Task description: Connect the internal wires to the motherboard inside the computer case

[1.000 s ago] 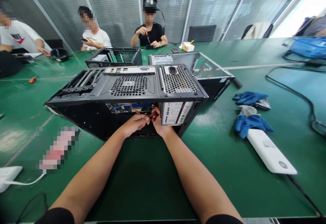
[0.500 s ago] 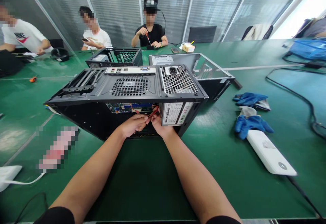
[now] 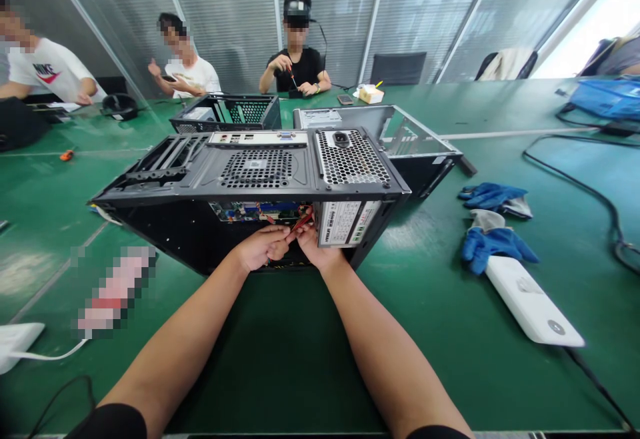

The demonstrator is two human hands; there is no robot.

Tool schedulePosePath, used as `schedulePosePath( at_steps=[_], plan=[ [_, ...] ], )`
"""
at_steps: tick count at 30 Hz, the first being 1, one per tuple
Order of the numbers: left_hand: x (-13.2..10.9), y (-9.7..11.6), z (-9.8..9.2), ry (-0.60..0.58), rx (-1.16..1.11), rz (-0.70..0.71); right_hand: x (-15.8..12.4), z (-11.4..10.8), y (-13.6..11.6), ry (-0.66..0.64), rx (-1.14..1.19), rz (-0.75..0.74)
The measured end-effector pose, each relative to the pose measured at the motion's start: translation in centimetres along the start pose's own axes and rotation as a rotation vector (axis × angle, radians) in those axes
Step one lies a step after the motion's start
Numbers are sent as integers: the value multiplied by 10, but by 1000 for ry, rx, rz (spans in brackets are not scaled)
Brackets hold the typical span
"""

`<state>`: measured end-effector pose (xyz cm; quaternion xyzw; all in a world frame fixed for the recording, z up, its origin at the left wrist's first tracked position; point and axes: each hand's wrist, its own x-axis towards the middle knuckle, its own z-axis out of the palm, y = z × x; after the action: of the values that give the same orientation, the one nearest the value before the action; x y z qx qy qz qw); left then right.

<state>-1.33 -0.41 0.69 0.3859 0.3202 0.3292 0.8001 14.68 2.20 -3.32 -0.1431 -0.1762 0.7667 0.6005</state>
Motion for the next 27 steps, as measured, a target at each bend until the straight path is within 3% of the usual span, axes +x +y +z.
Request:
schedulePosePath(
  at_steps=[9, 17, 27],
  plan=[
    [-3, 9, -4, -73, -142, -37, -5, 9, -3, 15, -118, -27],
    [-4, 12, -4, -78, -217, -59, -4, 7, 0, 82, -71, -37],
    [-4, 11, -4, -76, -181, -64, 2, 5, 8, 129, -176, -69]
  ],
)
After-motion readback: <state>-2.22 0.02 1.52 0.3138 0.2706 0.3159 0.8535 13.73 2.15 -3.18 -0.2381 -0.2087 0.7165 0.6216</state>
